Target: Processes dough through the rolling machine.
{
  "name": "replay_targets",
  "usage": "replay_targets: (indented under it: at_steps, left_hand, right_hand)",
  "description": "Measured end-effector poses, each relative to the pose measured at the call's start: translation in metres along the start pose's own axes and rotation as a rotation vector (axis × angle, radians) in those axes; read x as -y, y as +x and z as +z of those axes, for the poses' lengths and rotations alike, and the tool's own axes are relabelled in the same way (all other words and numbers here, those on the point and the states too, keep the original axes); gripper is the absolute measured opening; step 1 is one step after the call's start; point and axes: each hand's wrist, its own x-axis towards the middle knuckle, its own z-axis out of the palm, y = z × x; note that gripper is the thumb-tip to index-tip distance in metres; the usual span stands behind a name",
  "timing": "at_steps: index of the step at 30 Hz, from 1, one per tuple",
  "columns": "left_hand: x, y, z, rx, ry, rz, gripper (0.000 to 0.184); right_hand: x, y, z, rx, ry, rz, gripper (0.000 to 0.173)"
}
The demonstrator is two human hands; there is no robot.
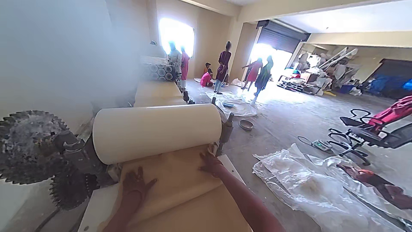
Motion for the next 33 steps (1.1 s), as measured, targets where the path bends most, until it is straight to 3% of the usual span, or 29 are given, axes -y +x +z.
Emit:
replay_targets:
  at_steps: [12,33]
  left_hand:
    - [-0.001,0.003,0.006,-0.085,-0.131,0.039,0.107]
    - [-0.006,0.013,-0.002,-0.017,-0.131,0.008,0.113]
  right_hand:
    - [0.005,-0.001,0.002,-0.034,0.026,0.035,0.091]
    - [0.011,0.011,0.006,-0.059,-0.141,0.042,0.091]
